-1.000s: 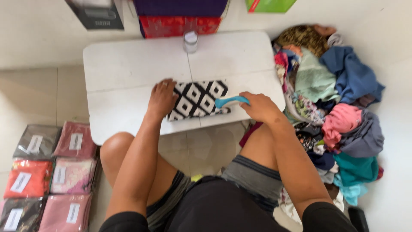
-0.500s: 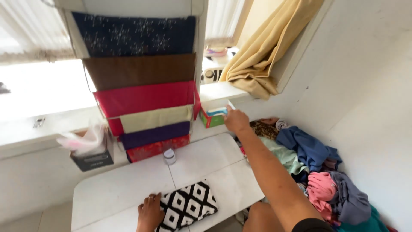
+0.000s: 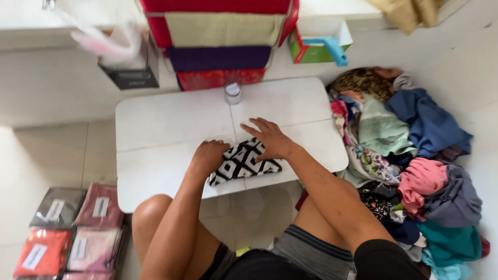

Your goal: The person uses a blue lint roller to roll over a black and white patterned fabric laid on a white table. The person repeatedly folds the fabric in half and continues rolling it until it is tightly rolled into a small bundle.

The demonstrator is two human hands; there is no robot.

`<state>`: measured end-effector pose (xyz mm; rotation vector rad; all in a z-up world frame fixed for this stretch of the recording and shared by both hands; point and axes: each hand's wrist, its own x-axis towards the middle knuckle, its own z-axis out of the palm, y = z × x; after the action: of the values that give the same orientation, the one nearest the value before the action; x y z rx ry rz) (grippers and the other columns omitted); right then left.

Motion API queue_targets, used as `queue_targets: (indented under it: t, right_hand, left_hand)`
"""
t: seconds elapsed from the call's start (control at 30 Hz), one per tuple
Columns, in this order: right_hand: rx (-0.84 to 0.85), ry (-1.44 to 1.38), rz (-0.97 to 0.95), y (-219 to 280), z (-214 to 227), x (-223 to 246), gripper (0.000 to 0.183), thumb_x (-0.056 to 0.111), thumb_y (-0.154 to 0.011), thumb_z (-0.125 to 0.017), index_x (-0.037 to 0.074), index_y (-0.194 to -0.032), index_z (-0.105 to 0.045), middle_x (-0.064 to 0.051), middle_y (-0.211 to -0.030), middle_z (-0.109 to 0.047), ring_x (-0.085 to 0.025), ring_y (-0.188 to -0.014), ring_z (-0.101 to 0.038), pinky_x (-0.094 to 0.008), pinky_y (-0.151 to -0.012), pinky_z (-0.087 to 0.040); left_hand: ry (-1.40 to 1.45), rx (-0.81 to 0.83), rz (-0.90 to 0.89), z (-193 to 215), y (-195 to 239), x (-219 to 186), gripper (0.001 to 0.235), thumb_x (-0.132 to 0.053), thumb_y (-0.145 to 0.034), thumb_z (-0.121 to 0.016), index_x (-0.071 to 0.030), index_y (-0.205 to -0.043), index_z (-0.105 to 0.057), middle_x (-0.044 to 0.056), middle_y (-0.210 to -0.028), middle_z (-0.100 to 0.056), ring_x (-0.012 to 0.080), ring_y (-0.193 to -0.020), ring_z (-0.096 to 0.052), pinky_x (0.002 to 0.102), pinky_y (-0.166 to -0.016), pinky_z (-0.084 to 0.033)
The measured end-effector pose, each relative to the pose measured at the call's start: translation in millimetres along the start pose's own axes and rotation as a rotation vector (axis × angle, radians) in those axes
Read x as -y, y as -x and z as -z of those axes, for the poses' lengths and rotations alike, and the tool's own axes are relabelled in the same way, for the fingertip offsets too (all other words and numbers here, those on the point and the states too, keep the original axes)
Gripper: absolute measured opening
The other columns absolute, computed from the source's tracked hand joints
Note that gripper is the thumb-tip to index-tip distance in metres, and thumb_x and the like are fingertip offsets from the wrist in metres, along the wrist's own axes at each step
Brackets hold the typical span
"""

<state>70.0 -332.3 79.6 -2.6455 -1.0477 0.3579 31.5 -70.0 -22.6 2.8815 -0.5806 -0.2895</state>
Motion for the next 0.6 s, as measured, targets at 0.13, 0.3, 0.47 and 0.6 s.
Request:
queue_targets:
  t: [0.13,0.3,0.47,0.6]
  right_hand:
    - [0.128,-0.046,-0.016,-8.2,-53.9,-49.9,0.080,0.038,-0.065,-0.091,0.027,-0.137,-0.059,-0.012,-0.153,-0.048,-0.044,-0.145,-0.037,-0.064,-0.117,-0.027]
    - [0.311,-0.169,-0.276,2.8,-42.7,-76.4,0.054,0.026,-0.077,-0.085,0.039,-0.128,-0.070,-0.002,-0.129,-0.072,-0.034,-0.127,-0.062,-0.052,-0.107,-0.047]
    - [-0.069,-0.154,-0.157,21.5,12.2,-54.8,0.030,0.013,-0.079,-0.083,0.019,-0.106,-0.071,-0.006,-0.103,-0.076,-0.032,-0.107,-0.070,-0.047,-0.094,-0.055]
    - [-0.419,0.069,-0.092,39.9,29.9,-30.4,0.031,0.015,-0.079,-0.088,0.026,-0.100,-0.067,0.013,-0.096,-0.063,-0.011,-0.095,-0.067,-0.027,-0.085,-0.056]
  left_hand:
    - [-0.065,-0.128,-0.200,36.4,24.7,-16.1,0.030,-0.008,-0.087,-0.066,-0.023,-0.112,-0.071,0.008,-0.097,-0.074,0.0299,-0.094,-0.071,0.045,-0.084,-0.055]
    - [0.046,-0.168,-0.130,61.0,46.8,-0.6,0.036,-0.015,-0.082,-0.078,-0.019,-0.116,-0.069,0.014,-0.103,-0.073,0.0361,-0.097,-0.071,0.051,-0.081,-0.057]
    - [0.319,-0.206,0.096,97.9,67.1,-3.5,0.029,-0.014,-0.089,-0.075,-0.019,-0.116,-0.066,0.010,-0.103,-0.068,0.0362,-0.103,-0.068,0.053,-0.085,-0.058]
    - [0.139,-0.604,-0.069,97.6,64.4,-6.2,0.034,-0.003,-0.080,-0.082,-0.021,-0.103,-0.064,-0.003,-0.096,-0.059,0.0213,-0.095,-0.065,0.035,-0.084,-0.057]
